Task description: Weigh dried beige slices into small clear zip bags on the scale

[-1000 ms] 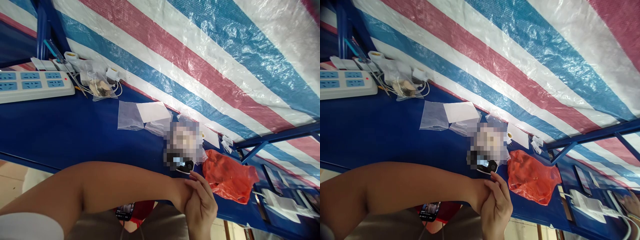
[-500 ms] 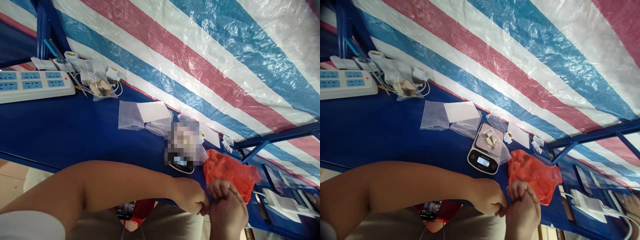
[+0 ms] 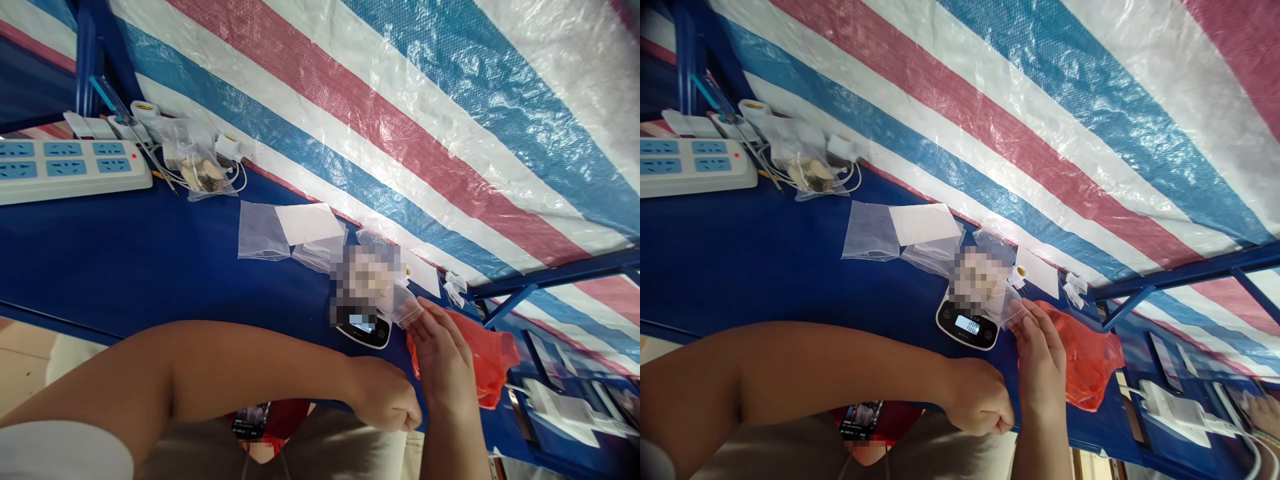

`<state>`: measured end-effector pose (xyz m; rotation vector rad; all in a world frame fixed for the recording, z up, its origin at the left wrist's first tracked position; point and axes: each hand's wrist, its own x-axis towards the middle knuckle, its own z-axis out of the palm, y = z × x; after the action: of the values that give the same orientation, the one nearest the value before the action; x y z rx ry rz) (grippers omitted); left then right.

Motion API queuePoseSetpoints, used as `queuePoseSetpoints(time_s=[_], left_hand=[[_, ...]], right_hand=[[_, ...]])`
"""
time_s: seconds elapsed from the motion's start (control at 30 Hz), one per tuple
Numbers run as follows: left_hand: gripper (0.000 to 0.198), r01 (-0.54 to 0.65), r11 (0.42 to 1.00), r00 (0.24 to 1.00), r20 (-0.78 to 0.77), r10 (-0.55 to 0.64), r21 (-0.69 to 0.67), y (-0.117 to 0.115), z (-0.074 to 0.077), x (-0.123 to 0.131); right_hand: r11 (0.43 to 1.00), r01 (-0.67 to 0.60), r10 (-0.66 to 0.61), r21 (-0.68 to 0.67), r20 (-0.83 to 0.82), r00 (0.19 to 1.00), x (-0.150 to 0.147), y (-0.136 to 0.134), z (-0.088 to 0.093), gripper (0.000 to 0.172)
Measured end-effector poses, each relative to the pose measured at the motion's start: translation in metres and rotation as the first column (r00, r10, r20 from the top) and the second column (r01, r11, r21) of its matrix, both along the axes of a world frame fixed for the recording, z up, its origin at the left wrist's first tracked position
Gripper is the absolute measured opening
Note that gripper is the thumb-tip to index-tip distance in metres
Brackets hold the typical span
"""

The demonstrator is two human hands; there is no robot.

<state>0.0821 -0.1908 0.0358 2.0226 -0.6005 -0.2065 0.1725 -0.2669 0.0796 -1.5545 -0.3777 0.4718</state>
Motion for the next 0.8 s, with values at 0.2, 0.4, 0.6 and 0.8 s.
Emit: queuePoseSetpoints(time_s=[0.2, 0.4, 0.6, 0.8], left_hand=[[0.012, 0.048, 0.997, 0.999, 0.009, -0.049, 0.065, 0.0, -0.004, 0.0], [0.009, 0.013, 0.997, 1.0, 0.002, -0.013, 0.073, -0.003, -0.006, -0.001], [0.009, -0.01, 0.997, 1.0, -0.004, 0.01, 0.071, -0.003, -0.009, -0.001], [0.009, -0.045, 0.997, 0.998, 0.049, 0.042, 0.066, -0.007, -0.015, -0.001]], right_hand=[[0.991, -0.082, 0.078, 0.11, 0.042, 0.996, -0.004, 0.024, 0.016, 0.035], [0.992, -0.102, 0.085, 0.079, 0.192, 0.978, -0.021, 0.009, 0.053, 0.035], [0.998, -0.059, 0.052, 0.035, 0.168, 0.984, -0.026, -0.006, 0.06, 0.042], [0.981, -0.088, 0.059, 0.17, 0.172, 0.983, -0.024, 0.024, 0.059, 0.033]])
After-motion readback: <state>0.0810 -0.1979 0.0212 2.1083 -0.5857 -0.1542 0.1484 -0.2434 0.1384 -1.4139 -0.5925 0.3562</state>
